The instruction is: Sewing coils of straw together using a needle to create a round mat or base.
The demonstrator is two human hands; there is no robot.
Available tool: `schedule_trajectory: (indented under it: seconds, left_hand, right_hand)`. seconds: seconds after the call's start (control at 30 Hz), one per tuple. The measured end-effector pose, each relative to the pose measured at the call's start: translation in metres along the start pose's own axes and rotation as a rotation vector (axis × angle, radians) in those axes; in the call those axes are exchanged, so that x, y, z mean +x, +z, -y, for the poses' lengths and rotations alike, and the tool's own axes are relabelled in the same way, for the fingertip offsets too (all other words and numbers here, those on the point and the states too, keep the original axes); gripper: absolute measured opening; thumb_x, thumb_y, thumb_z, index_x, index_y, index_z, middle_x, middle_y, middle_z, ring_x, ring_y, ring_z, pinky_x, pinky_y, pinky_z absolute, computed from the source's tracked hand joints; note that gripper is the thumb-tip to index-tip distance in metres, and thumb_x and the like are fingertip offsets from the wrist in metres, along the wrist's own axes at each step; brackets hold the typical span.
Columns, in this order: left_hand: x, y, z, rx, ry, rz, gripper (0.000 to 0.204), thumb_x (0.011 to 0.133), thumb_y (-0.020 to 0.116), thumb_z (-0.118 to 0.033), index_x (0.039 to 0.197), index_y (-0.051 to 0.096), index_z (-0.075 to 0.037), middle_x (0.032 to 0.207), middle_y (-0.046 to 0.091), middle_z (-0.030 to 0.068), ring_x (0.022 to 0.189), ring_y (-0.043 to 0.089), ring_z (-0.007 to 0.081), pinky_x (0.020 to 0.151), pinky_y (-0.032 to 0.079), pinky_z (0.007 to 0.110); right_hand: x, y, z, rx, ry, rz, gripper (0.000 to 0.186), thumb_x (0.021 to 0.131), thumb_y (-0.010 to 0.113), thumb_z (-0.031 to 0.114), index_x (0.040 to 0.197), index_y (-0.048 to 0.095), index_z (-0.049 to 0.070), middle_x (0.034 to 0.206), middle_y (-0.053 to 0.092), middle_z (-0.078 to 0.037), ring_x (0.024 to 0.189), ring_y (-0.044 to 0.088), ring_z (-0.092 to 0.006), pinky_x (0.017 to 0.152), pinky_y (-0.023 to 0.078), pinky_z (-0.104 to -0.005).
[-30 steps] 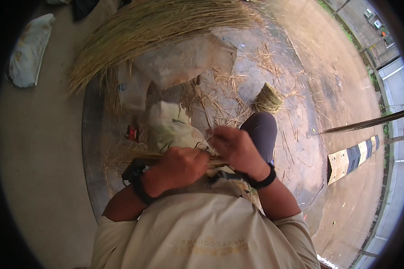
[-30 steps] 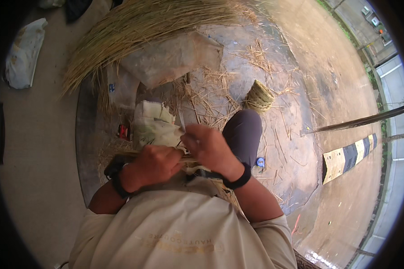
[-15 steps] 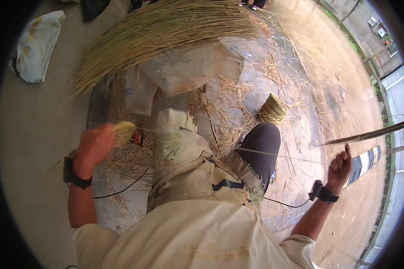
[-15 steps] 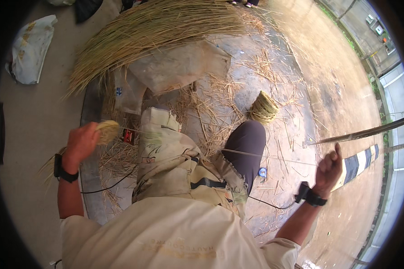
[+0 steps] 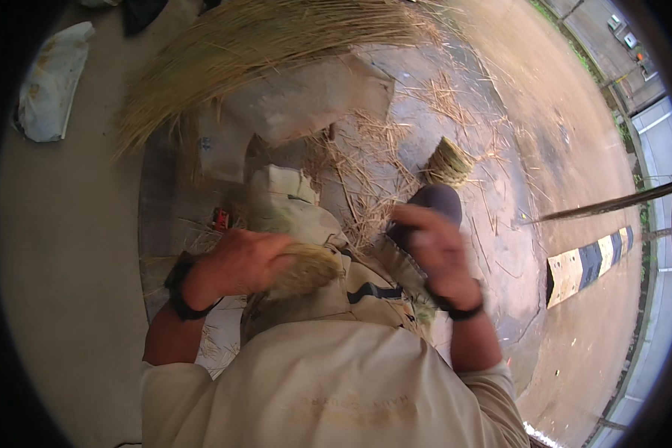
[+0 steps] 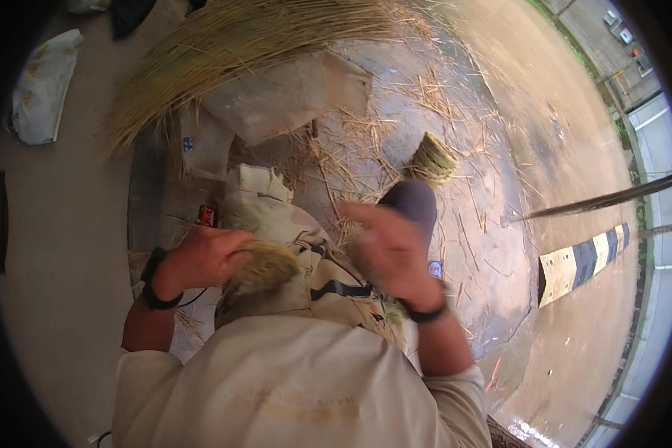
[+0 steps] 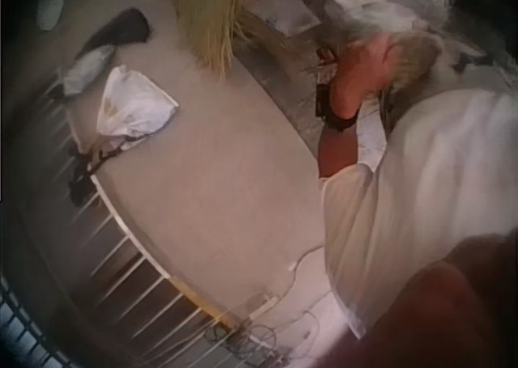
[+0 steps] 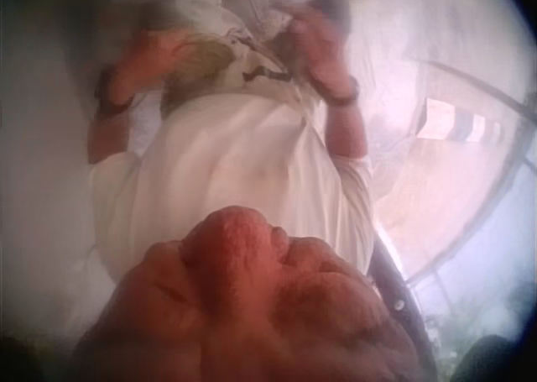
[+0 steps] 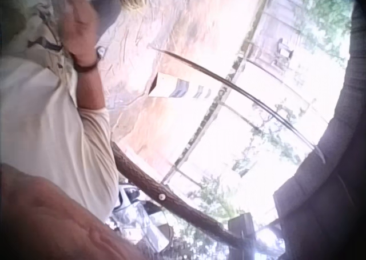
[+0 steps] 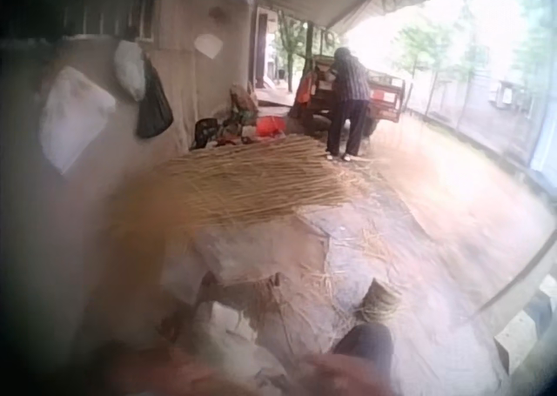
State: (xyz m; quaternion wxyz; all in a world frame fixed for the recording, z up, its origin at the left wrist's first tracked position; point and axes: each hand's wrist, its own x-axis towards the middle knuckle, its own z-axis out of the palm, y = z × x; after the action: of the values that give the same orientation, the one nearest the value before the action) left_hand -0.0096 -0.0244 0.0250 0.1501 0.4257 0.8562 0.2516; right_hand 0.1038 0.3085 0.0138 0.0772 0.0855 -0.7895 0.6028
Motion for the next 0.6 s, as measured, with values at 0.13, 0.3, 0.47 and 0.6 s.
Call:
schedule_trajectory:
  seconds: [0.13, 0.3, 0.47, 0.6]
  left_hand:
    - [0.022, 0.014, -0.023, -0.118, 0.062, 0.050, 0.040, 0.094, 0.071, -0.022, 0.132, 0.067, -0.009, 0.095, 0.075, 0.0210, 0.085, 0.074, 0.0389, 0.072, 0.060, 0.048]
    - [0.028, 0.021, -0.018, -0.241, 0.062, 0.062, 0.046, 0.094, 0.071, -0.019, 0.139, 0.065, -0.009, 0.097, 0.076, 0.0195, 0.083, 0.075, 0.0367, 0.073, 0.060, 0.044]
    - [0.037, 0.037, -0.008, -0.237, 0.178, 0.042, 0.049, 0.094, 0.072, -0.016, 0.141, 0.065, -0.008, 0.097, 0.076, 0.0188, 0.080, 0.075, 0.0345, 0.072, 0.059, 0.041]
    - [0.043, 0.033, -0.018, -0.159, 0.150, 0.105, 0.046, 0.093, 0.071, -0.016, 0.138, 0.067, -0.008, 0.100, 0.076, 0.0194, 0.083, 0.075, 0.0347, 0.073, 0.059, 0.041]
  right_hand:
    - [0.020, 0.048, -0.026, 0.397, 0.446, 0.360, 0.059, 0.107, 0.064, 0.033, 0.148, 0.052, -0.007, 0.132, 0.068, -0.021, 0.119, 0.065, -0.0254, 0.102, 0.051, -0.0369]
    - [-0.028, -0.002, -0.062, 0.185, 0.638, 0.555, 0.047, 0.106, 0.067, 0.032, 0.134, 0.065, -0.007, 0.099, 0.074, -0.004, 0.081, 0.065, -0.0094, 0.073, 0.054, -0.0275]
    - [-0.019, 0.012, -0.063, 0.725, 0.490, 0.166, 0.037, 0.108, 0.063, 0.034, 0.107, 0.074, -0.001, 0.093, 0.072, -0.003, 0.077, 0.065, -0.0121, 0.066, 0.051, -0.0291]
    - [0.024, 0.044, -0.051, 1.228, 0.517, 0.077, 0.037, 0.108, 0.060, 0.036, 0.112, 0.069, 0.000, 0.090, 0.069, -0.002, 0.076, 0.064, -0.0146, 0.064, 0.050, -0.0270]
